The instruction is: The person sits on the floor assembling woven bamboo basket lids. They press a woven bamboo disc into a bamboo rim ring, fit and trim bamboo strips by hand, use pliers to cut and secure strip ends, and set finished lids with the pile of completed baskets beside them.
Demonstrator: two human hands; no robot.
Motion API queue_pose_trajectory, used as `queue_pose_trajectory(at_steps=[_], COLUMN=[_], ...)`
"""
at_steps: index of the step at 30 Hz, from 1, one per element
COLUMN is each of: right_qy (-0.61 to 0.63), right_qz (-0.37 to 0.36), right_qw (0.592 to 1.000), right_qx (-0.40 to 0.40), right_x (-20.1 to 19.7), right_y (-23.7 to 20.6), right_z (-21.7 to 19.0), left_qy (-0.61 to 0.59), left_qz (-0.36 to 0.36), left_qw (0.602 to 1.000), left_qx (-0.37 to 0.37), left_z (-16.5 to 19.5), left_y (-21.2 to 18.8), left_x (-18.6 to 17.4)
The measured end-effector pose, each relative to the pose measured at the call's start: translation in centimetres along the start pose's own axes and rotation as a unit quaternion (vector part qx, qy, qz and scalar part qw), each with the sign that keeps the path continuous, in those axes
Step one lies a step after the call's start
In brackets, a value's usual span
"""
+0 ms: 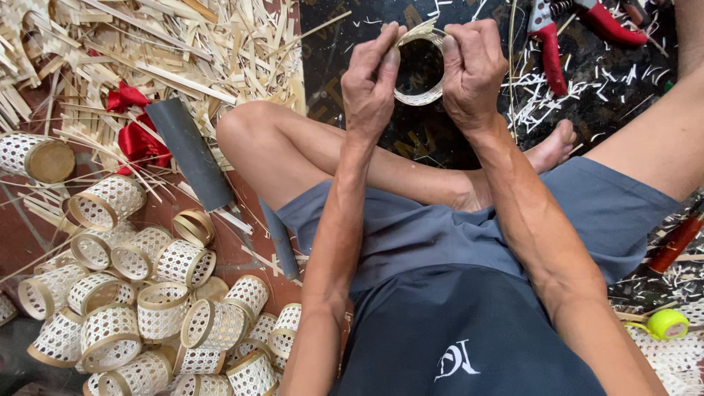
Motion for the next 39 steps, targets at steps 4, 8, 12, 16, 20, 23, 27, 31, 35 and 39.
queue_pose_trajectory(at_steps=[4,8,12,16,20,23,27,31,35,39], right_qy=[0.043,0.063,0.064,0.067,0.068,0.062,0.05,0.079,0.092,0.109], right_qz=[-0.001,0.001,0.01,0.024,0.027,0.032,0.03,-0.016,-0.028,-0.077], right_qw=[0.999,0.998,0.998,0.997,0.997,0.998,0.998,0.997,0.995,0.987], right_qx=[-0.006,0.002,-0.001,0.004,0.012,0.005,-0.007,0.015,0.034,0.088], right_x=[0.2,0.4,0.2,0.2,0.4,0.3,0.4,0.3,-1.0,0.1], right_y=[0.0,-0.1,-0.5,-0.7,-0.9,-0.8,-0.7,0.7,2.3,2.3], right_z=[0.6,0.9,0.9,1.4,1.6,1.7,1.4,2.5,4.3,5.9], left_qy=[-0.029,-0.03,-0.129,-0.245,-0.234,-0.212,-0.213,-0.226,-0.255,-0.205], left_qz=[0.007,-0.049,-0.122,-0.156,-0.16,-0.157,-0.172,-0.154,-0.098,-0.069], left_qw=[0.999,0.998,0.983,0.95,0.951,0.958,0.957,0.954,0.953,0.968], left_qx=[-0.019,-0.037,-0.057,-0.112,-0.126,-0.114,-0.101,-0.126,-0.134,-0.129], left_z=[-1.7,-3.1,-3.3,-3.6,-4.1,-4.2,-4.8,-5.5,-6.0,-6.5], left_y=[0.6,2.0,2.4,2.4,2.5,2.7,2.9,3.5,4.3,4.3], left_x=[0.6,2.0,3.1,4.4,4.7,4.8,5.2,6.0,7.4,7.0])
Point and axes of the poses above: each hand's wrist, its own y-axis towards the middle knuckle, its own x-axis out of the palm, z = x × y, the point moved 10 cm from there along y, towards the middle knuckle, and after that the axes turned 3 degrees about -y, right-handed, at the moved point
